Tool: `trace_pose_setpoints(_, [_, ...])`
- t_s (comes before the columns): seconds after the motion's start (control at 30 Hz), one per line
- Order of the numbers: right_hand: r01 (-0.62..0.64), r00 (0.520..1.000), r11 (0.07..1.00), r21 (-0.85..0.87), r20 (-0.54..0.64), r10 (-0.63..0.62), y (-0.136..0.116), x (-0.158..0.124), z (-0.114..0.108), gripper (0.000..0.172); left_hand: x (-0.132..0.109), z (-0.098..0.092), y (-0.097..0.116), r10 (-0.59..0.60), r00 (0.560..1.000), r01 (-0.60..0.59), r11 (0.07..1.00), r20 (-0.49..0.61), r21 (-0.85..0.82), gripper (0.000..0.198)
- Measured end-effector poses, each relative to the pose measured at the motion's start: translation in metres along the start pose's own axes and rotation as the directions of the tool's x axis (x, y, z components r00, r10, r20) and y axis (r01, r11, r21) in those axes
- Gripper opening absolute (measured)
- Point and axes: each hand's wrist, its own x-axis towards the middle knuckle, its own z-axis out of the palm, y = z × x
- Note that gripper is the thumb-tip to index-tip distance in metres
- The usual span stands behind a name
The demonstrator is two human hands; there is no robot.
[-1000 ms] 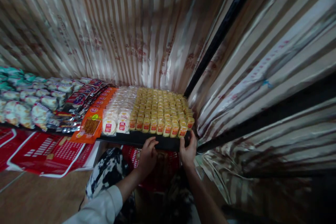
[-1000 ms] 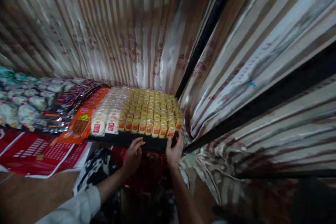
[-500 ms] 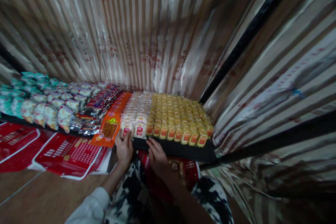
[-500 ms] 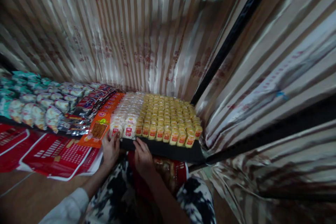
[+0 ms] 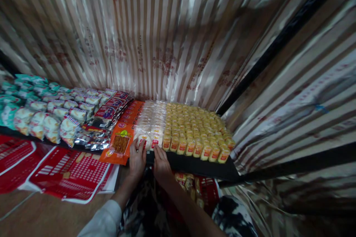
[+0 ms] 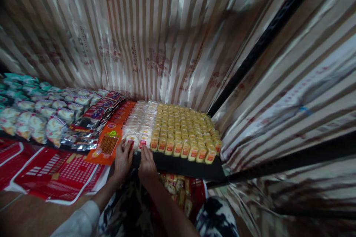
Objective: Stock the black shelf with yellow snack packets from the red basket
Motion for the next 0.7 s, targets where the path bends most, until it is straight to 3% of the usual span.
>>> trace_pose_setpoints(0.13, [-0.01,0.997,1.0,-0.024,-0.078,0.008,-0.004,0.0,0.007,0.053,0.0,0.004,-0.002,-0.007,1.0,0.006,0.999,-0.027,-0.054,0.033])
trace_pose_setpoints(0.3, [-0.01,0.998,0.999,-0.04,-0.062,0.008,-0.01,0.001,0.008,0.057,-0.003,0.01,-0.005,-0.038,0.997,0.029,0.99,-0.065,-0.139,0.032])
trace_pose_setpoints(0.57, [-0.02,0.993,0.999,-0.049,-0.118,0.014,-0.011,0.002,0.014,0.056,-0.002,0.01,-0.012,0.062,0.998,-0.062,0.995,0.003,-0.084,0.034])
trace_pose_setpoints(0.7, [-0.038,0.991,0.998,-0.056,-0.131,0.03,-0.014,0.008,0.012,0.054,-0.005,0.009,-0.012,0.014,1.0,-0.01,0.984,0.025,-0.178,0.037])
